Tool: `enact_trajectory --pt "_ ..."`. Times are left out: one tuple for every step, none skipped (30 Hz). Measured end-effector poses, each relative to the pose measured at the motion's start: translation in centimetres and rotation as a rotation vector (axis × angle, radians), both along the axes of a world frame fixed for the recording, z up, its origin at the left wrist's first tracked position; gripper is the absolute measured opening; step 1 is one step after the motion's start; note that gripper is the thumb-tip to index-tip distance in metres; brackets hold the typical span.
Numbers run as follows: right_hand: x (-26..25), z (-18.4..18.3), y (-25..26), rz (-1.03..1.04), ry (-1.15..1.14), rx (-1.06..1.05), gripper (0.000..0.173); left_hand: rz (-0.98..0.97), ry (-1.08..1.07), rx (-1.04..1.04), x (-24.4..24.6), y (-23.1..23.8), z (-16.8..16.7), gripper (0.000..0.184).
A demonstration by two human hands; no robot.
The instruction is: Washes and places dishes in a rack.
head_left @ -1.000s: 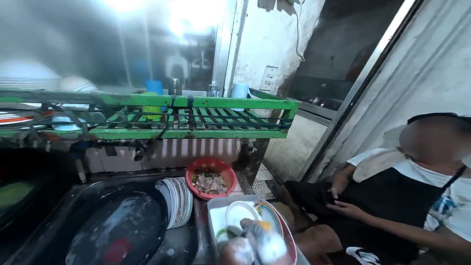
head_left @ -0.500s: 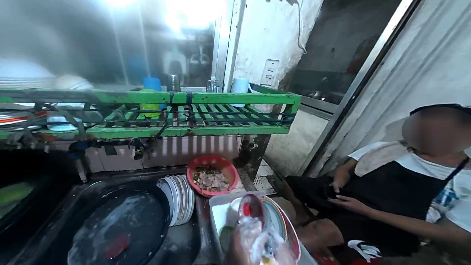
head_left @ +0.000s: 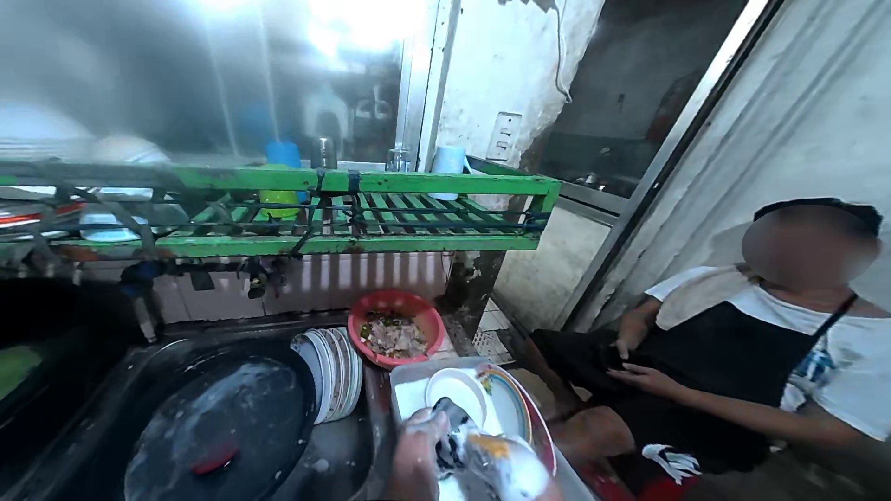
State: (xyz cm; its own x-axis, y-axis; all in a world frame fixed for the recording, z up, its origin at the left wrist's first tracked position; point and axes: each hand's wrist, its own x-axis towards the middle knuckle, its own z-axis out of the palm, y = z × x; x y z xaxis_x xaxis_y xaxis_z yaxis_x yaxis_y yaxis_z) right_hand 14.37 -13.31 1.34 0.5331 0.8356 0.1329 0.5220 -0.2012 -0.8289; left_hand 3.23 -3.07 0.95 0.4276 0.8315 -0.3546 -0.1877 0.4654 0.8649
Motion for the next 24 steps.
enact_trajectory --pt "1.0 -0.1 0.0 0.008 0.035 -0.046 0.038 -0.008 -0.019 0.015 -0.2 -0.1 0.0 0.019" --pt "2.0 -0.1 0.1 0.010 0.053 -0.091 0.038 -0.020 -0.046 0.031 -0.3 -0.2 -0.2 0.018" --pt "2.7 0.1 0.4 0.008 0.061 -0.137 0.036 -0.035 -0.075 0.039 -0.3 -0.3 -0.3 0.018" --pt "3.0 0.5 0.7 0.001 0.061 -0.180 0.034 -0.046 -0.089 0.041 -0.3 -0.4 -0.3 0.018" --pt "2.8 0.8 1.0 -0.019 0.061 -0.205 0.033 -0.053 -0.086 0.041 -0.3 -0.4 -0.2 0.018" --pt "2.0 0.9 1.1 -0.041 0.055 -0.190 0.033 -0.055 -0.069 0.044 -0.4 -0.4 0.0 0.019" --pt "1.0 0.9 1.0 -0.040 0.014 -0.153 0.035 -0.054 -0.044 0.042 -0.5 -0.3 0.2 0.020" --pt "-0.2 0.9 0.7 -0.020 -0.043 -0.091 0.035 -0.050 -0.015 0.036 -0.6 -0.1 0.2 0.021" --pt "-1.1 0.8 0.4 0.018 -0.095 -0.042 0.036 -0.047 0.016 0.025 -0.7 0.1 0.3 0.021" --pt "-1.4 0.4 0.2 0.066 -0.138 -0.018 0.038 -0.042 0.044 0.014 -0.9 0.4 0.4 0.021" --pt "-1.1 0.2 0.2 0.119 -0.149 -0.031 0.038 -0.028 0.059 0.009 -1.1 0.6 0.4 0.021" --pt "-0.5 0.1 0.5 0.167 -0.146 -0.081 0.037 -0.007 0.059 0.008 -1.3 0.7 0.3 0.021" --pt "0.5 0.2 1.2 0.195 -0.140 -0.169 0.035 0.020 0.048 0.014 -1.5 0.8 0.1 0.020" --pt "1.7 0.3 2.4 0.192 -0.141 -0.279 0.035 0.058 0.033 0.019 -1.5 0.9 -0.1 0.020" --pt "2.9 0.4 3.7 0.161 -0.148 -0.354 0.036 0.101 0.011 0.010 -1.6 1.1 -0.1 0.020" --pt "3.9 0.3 5.0 0.120 -0.173 -0.390 0.038 0.152 -0.009 -0.002 -1.9 1.4 0.0 0.019" --pt "4.7 -0.4 6.4 0.089 -0.220 -0.392 0.039 0.199 -0.031 -0.016 -2.3 1.8 0.0 0.020" --pt "5.3 -1.4 7.7 0.085 -0.294 -0.385 0.039 0.236 -0.070 -0.037 -2.8 2.2 -0.1 0.022" --pt "5.7 -2.6 8.9 0.102 -0.365 -0.391 0.039 0.265 -0.104 -0.049 -3.2 2.4 -0.3 0.022" --pt "5.6 -3.8 9.8 0.115 -0.397 -0.424 0.039 0.273 -0.145 -0.048 -3.6 2.4 -0.6 0.023" --pt "5.3 -4.7 10.4 0.107 -0.398 -0.477 0.039 0.261 -0.183 -0.033 -4.0 2.3 -0.9 0.024" --pt "4.8 -5.3 10.7 0.095 -0.400 -0.536 0.039 0.238 -0.211 -0.010 -4.4 2.2 -1.2 0.025" --pt "4.3 -5.7 10.8 0.104 -0.402 -0.610 0.039 0.217 -0.229 0.009 -4.8 2.1 -1.6 0.026" --pt "4.0 -5.8 11.1 0.134 -0.390 -0.679 0.039 0.204 -0.235 0.011 -5.2 2.1 -1.6 0.026"
